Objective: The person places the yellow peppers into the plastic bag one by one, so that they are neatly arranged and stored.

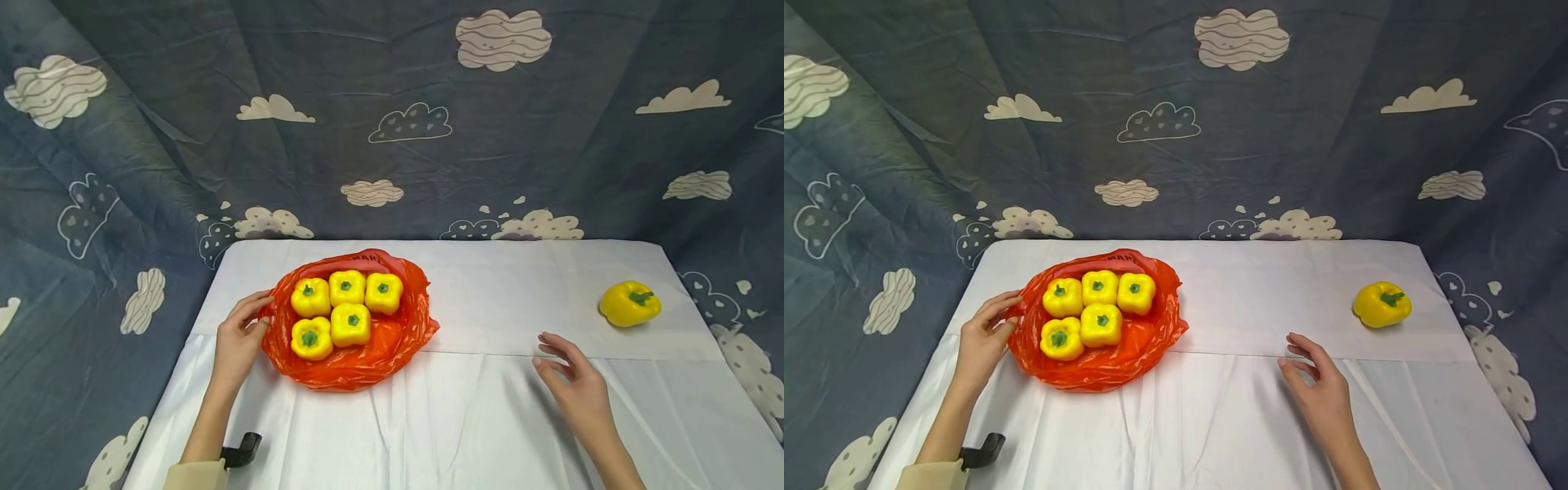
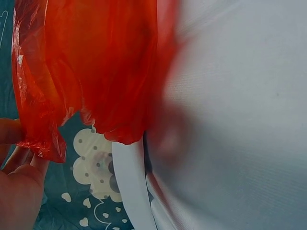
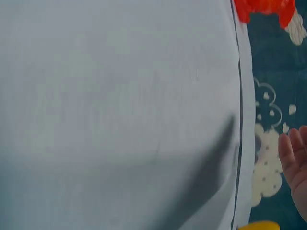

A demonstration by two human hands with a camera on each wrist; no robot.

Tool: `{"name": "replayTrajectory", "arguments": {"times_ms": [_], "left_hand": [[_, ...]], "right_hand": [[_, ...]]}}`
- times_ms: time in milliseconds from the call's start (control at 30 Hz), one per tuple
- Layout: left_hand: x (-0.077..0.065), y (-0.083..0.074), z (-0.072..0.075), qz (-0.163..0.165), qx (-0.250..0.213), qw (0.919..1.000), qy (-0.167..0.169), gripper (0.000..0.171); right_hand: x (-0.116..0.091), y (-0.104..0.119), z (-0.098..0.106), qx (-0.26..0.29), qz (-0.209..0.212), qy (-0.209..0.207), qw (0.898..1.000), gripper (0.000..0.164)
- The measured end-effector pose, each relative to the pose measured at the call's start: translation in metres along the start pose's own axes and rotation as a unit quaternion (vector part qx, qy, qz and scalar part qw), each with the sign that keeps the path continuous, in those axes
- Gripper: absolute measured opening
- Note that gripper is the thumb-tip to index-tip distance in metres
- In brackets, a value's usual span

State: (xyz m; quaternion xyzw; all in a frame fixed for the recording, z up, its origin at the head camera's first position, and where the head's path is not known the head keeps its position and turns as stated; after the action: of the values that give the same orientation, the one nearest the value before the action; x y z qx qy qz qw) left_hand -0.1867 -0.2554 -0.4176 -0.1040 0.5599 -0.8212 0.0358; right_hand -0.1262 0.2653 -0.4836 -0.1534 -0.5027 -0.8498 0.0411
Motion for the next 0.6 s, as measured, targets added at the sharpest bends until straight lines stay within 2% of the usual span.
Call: {"name": "replayTrajectory", "arguments": {"times_ms": [333,600], "left_hand": [[0.000,0.001,0.000,0.002,-0.001,1.0000,-0.001,0.032],[0.000,0.003,0.000,-0.002,-0.006,1.0000,-0.001,0.033]], "right_hand": [[-0.002,-0.026,0.042,-0.098,-0.053,-0.015,0.994,0.052],[-0.001,-0.043,0.070,-0.171,-0.098,-0.010,0.980,0.060]]}}
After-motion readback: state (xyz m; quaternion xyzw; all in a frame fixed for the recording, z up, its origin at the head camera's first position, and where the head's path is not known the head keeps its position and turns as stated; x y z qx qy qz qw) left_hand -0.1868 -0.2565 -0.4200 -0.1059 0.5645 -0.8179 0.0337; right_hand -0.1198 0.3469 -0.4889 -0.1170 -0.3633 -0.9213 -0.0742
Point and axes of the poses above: each hand's wrist, its own x-axis towards the middle knuckle, its own z-axis out of the back of the hand, y = z × x, the point moved 8 cm from there along x, towards the middle knuckle, and after that the axes turned 7 degrees about z, right-handed, at the moved point
